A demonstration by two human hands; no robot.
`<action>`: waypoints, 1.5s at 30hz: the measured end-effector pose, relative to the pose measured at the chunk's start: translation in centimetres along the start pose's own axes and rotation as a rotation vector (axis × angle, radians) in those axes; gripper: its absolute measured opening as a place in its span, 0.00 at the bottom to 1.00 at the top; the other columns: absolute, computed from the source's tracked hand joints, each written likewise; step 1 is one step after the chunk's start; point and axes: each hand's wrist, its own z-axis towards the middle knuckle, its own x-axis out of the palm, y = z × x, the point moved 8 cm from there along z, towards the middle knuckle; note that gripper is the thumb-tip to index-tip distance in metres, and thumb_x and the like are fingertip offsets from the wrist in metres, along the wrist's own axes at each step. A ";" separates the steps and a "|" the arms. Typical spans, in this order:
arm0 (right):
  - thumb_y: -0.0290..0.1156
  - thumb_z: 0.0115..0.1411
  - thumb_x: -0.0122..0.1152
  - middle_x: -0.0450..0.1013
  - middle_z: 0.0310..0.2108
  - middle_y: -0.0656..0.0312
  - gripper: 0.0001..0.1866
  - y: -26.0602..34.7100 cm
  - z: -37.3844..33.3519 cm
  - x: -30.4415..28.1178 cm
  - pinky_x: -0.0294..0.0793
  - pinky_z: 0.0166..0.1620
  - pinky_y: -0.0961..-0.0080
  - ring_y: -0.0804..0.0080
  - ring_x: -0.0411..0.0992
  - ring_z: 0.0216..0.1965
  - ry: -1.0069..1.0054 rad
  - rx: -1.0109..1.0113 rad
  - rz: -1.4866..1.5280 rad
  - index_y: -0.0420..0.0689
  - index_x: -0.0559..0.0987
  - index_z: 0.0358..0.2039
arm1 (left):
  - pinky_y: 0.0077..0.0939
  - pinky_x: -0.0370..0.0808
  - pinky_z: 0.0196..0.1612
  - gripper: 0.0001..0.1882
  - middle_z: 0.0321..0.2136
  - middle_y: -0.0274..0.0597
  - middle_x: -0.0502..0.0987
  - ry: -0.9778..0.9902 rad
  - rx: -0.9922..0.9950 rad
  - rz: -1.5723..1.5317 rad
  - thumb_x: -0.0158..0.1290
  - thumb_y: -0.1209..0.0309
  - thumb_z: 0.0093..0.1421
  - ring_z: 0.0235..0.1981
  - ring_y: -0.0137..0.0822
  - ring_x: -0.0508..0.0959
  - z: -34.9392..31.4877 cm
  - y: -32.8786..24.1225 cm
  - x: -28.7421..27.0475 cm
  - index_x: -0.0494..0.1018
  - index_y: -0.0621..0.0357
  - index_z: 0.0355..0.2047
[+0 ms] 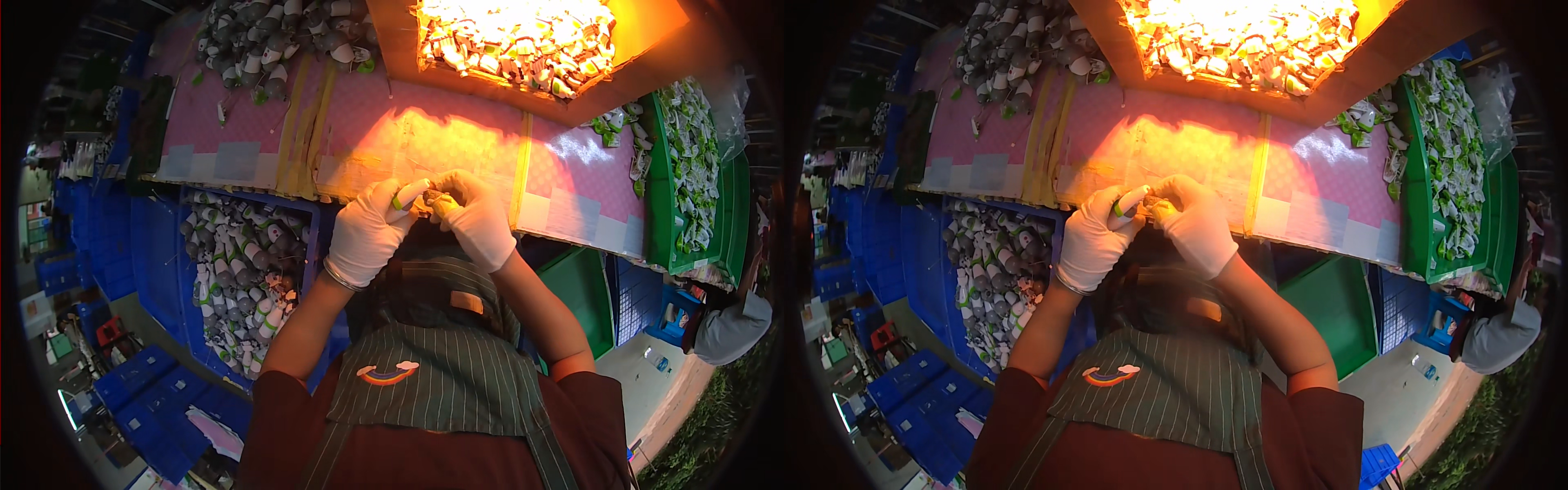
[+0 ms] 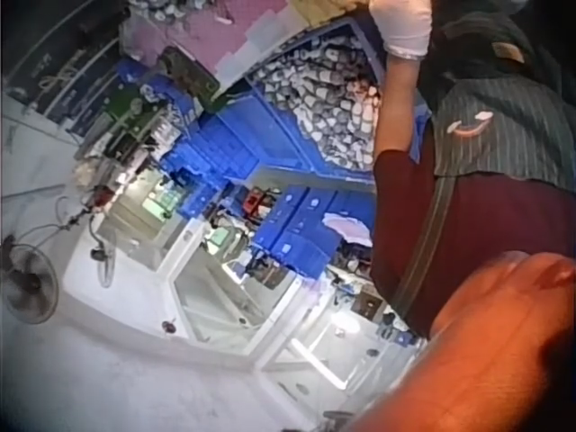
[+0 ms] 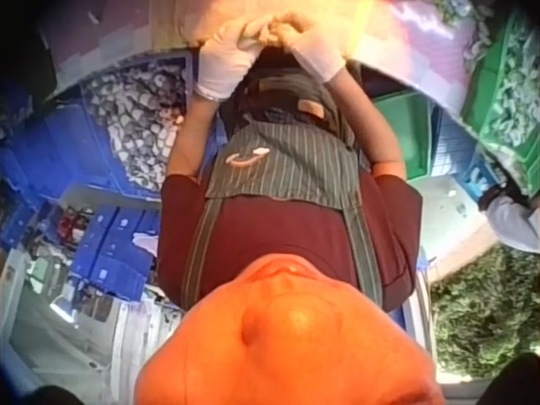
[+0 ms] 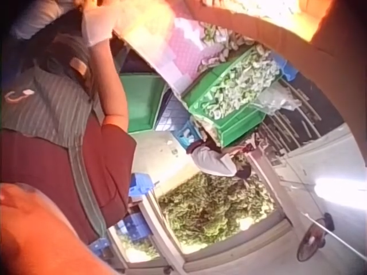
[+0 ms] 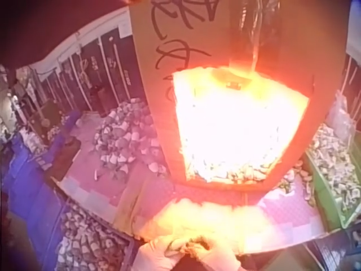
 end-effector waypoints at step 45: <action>0.47 0.58 0.53 0.75 0.42 0.48 0.22 22.6 26.4 -23.6 0.68 0.50 0.58 0.52 0.72 0.47 -0.628 -0.174 -1.626 0.47 0.77 0.47 | 0.17 0.71 0.22 0.20 0.26 0.38 0.75 0.263 -0.662 -0.875 0.56 0.67 0.60 0.19 0.25 0.74 -1.3 5.2 4.5 0.64 0.62 0.48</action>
